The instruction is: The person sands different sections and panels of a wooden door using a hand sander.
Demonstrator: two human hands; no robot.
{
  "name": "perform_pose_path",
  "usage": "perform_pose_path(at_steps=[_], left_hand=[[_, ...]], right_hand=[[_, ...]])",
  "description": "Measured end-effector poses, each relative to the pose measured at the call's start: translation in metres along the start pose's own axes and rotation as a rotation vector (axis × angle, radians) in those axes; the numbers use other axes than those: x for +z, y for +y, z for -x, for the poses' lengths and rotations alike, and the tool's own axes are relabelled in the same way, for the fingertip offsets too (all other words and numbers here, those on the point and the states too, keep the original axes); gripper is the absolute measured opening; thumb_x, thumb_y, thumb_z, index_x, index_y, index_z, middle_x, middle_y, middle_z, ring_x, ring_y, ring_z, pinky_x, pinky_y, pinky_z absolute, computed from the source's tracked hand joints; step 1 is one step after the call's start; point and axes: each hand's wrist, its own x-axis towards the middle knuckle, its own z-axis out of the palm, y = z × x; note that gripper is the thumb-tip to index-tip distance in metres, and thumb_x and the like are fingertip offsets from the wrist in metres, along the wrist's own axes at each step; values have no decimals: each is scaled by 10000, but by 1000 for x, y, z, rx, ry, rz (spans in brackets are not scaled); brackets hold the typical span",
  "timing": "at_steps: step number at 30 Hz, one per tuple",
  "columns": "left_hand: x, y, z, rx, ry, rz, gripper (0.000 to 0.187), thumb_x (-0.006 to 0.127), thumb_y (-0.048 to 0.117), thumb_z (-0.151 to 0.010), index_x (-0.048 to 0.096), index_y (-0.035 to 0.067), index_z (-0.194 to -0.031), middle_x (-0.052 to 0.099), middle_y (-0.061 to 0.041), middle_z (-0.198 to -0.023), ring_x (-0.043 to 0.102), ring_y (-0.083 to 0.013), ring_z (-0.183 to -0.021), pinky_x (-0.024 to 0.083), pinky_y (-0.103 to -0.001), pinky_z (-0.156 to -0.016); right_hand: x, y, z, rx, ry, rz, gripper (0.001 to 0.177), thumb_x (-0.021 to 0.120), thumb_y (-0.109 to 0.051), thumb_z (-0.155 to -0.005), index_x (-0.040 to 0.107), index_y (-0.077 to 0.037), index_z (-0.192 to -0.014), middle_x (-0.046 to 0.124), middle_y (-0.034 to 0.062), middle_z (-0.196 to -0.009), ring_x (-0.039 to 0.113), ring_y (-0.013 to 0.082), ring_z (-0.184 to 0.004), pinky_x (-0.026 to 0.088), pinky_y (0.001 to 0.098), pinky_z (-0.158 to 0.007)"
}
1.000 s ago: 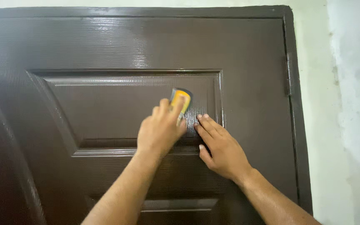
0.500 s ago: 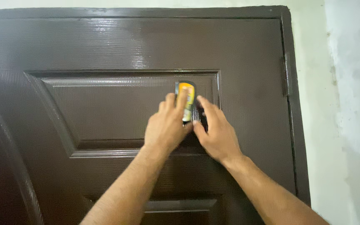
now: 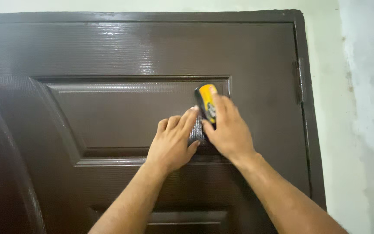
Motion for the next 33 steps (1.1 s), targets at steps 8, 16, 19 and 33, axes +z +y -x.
perform_pose_path(at_steps=[8,16,19,33], left_hand=[[45,3,30,-6,181,-233,616,485,410,-1019,358,140,-1558,319,-98,-1623,330,-248,-1451,200,-509,-1212],[49,2,36,-118,277,-89,755,472,503,-1022,305,-21,-1539,298,-187,-1624,256,-321,-1524,185,-459,-1260],[49,1,36,-99,241,-141,780,503,497,-1006,308,-34,-1545,305,-209,-1606,248,-322,-1514,176,-462,-1249],[44,1,37,-85,238,-117,753,505,451,-985,319,-33,-1531,304,-220,-1593,252,-332,-1505,172,-469,-1242]], right_hand=[[1,-6,-28,263,-77,-9,833,702,-285,-889,300,-87,-1590,535,198,-1371,582,347,-1215,531,454,-934],[-7,-5,-32,-131,-159,-8,737,713,-217,-808,483,-166,-1505,625,124,-1354,604,345,-1203,503,492,-1016],[-11,4,-33,55,-180,77,760,703,-214,-800,468,-201,-1523,621,144,-1293,605,330,-1154,484,493,-993],[-25,22,-61,77,-123,64,642,696,-172,-815,591,-234,-1446,634,137,-1305,597,324,-1198,453,458,-1047]])
